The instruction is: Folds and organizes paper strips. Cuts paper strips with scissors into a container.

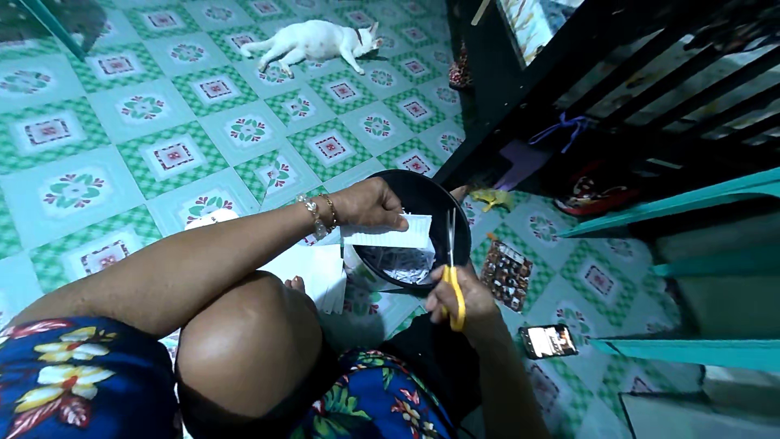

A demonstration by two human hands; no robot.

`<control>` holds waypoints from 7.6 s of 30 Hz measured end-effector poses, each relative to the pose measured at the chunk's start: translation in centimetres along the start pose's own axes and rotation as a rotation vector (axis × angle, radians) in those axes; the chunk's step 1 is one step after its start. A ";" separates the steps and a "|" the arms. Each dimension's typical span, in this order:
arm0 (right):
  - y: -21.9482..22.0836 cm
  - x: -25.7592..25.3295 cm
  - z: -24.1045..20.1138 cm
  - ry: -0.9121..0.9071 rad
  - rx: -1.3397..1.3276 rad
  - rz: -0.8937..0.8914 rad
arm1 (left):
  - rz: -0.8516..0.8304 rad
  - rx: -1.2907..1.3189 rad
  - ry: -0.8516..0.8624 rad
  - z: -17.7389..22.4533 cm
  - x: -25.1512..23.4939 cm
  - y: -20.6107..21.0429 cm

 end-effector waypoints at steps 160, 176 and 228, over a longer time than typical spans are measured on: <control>2.2 0.7 3.1 0.042 -0.014 0.007 | -0.188 0.100 -0.274 -0.4 -2.5 4.1; 1.3 1.3 3.0 0.129 -0.037 -0.152 | -0.035 0.100 -0.140 -0.3 -2.7 3.1; 1.5 2.0 3.6 0.174 -0.096 -0.175 | -0.007 0.131 -0.186 -0.6 -2.7 2.9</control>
Point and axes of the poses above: each hand's wrist, its own x-axis away from the middle knuckle, its own y-axis out of the palm, z = x × y, the point moved 4 cm from there along -x, towards the middle knuckle, and after that the axes turned 1 degree about -x, right-handed, at the moved point
